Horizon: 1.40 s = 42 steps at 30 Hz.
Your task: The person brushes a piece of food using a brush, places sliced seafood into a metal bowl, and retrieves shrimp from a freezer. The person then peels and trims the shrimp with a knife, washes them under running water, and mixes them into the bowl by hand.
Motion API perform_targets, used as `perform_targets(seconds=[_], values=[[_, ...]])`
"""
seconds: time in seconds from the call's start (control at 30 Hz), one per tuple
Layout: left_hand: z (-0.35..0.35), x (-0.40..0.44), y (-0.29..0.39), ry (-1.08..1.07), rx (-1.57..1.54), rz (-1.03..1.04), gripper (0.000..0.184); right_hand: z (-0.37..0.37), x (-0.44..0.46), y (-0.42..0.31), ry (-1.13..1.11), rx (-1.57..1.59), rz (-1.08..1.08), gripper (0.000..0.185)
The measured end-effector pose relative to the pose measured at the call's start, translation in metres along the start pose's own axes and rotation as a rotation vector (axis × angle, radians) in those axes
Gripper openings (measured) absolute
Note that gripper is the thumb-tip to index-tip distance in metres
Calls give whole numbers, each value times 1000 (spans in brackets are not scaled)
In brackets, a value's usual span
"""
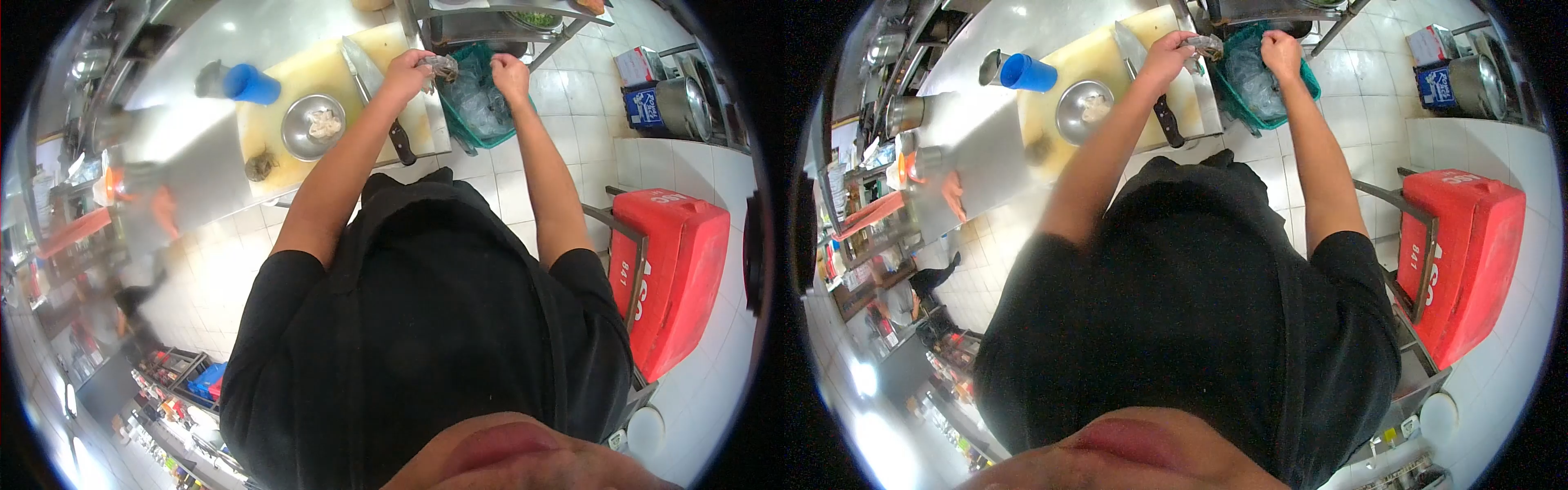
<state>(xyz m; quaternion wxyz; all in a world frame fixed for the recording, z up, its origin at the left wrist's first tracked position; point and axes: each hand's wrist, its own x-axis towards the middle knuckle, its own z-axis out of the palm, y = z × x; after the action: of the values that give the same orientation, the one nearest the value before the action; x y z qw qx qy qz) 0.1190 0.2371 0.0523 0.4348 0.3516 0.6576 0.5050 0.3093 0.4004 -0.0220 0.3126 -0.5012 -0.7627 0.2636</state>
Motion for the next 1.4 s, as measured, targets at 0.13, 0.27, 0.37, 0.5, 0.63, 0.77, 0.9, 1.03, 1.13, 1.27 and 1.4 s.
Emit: perform_targets(seconds=[0.13,0.27,0.37,0.5,0.63,0.77,0.9,1.03,1.13,1.27,1.4], values=[[-1,3,23,27,-331,-124,27,-2,4,12,-152,115,80,33],[8,3,26,76,-490,-140,28,-17,-35,-77,-461,1069,515,47],[11,15,5,63,-467,-115,28,7,-48,-100,-558,1317,560,32],[8,14,7,130,-439,-52,28,13,-45,-124,-347,1168,380,17],[0,11,4,163,-531,-51,27,14,-43,-144,-296,1039,262,15],[-7,9,-6,215,-426,-98,26,21,-38,-144,-195,588,100,17],[-7,5,-13,270,-452,-79,25,39,-31,-101,-229,667,147,9],[-1,5,-10,276,-501,-78,26,19,-38,-103,-550,1288,467,12],[5,7,-7,303,-448,-76,26,13,-47,-123,-541,1182,448,10],[8,2,-3,284,-419,-80,27,16,-45,-131,-452,949,299,7],[12,3,-7,302,-432,-55,29,12,-46,-129,-436,937,276,9]])
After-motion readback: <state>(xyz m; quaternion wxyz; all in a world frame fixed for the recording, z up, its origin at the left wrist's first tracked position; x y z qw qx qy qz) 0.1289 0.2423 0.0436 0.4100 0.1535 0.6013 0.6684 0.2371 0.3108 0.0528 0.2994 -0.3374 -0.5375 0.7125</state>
